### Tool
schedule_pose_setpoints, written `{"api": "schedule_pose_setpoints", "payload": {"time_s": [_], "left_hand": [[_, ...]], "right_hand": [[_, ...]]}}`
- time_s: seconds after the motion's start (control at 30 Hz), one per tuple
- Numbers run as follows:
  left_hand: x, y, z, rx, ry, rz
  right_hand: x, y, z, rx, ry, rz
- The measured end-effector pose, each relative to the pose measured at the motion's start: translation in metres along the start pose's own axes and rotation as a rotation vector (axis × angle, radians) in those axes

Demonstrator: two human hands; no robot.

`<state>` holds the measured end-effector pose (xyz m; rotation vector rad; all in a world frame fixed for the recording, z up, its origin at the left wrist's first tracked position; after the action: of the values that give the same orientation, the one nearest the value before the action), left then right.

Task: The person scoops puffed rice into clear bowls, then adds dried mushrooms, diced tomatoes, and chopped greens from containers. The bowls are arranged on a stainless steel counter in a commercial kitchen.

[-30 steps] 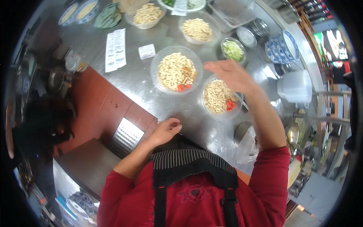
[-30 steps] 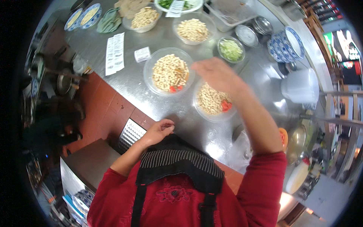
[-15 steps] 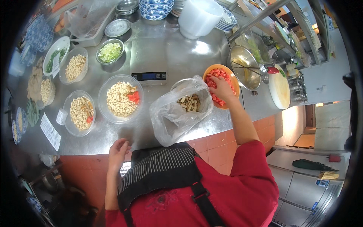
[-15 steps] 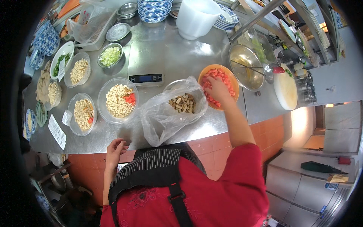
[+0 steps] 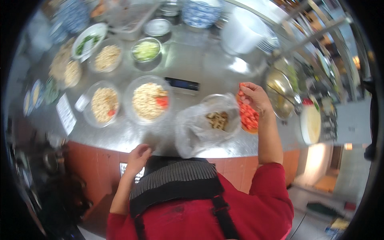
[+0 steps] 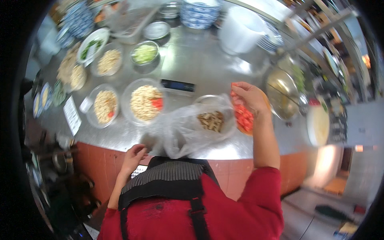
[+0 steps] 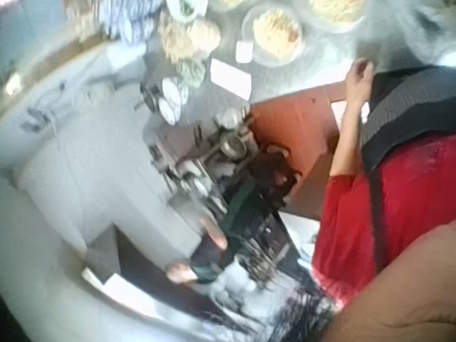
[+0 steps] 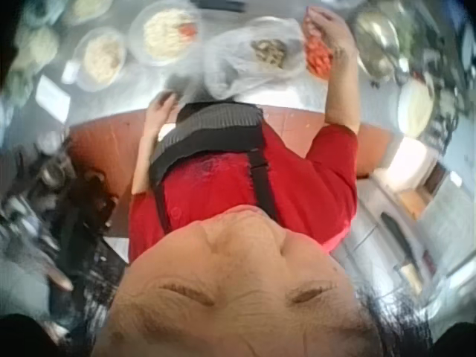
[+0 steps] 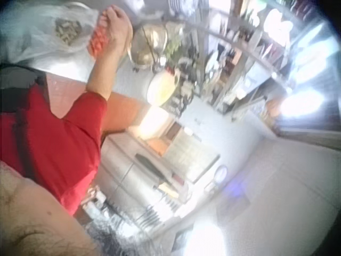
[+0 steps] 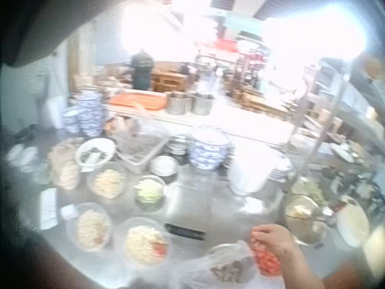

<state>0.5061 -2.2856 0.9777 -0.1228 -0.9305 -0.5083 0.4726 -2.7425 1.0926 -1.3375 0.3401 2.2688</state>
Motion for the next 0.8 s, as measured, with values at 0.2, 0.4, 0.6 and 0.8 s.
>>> {"api": "schedule_pose_setpoints", "payload": {"time_s": [0.2, 0.4, 0.6, 0.8], "left_hand": [[-0.008, 0.007, 0.004, 0.067, -0.229, -0.052], [-0.002, 0.028, 0.016, 0.062, -0.04, 0.137], [-0.025, 0.04, 0.014, 0.137, -0.124, 0.038], [-0.037, 0.051, -0.003, 0.134, -0.036, 0.041]], "right_hand": [[-0.037, -0.226, -0.013, -0.604, 0.229, 0.504], [0.007, -0.393, -0.025, -0.849, 0.616, 1.034], [-0.006, -0.382, -0.032, -0.748, 0.331, 0.828], [-0.061, -0.153, -0.035, -0.105, 0.552, 0.745]]}}
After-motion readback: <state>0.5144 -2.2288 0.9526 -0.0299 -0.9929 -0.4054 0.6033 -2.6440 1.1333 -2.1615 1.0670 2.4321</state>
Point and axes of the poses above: each hand's wrist, its own z-axis away from the middle knuckle, its own y-axis out of the back of the hand, x = y × z, the point moved 1 cm from there along -z, towards the middle knuckle, and after that the axes turned 6 degrees about x, right-handed, at the moved point
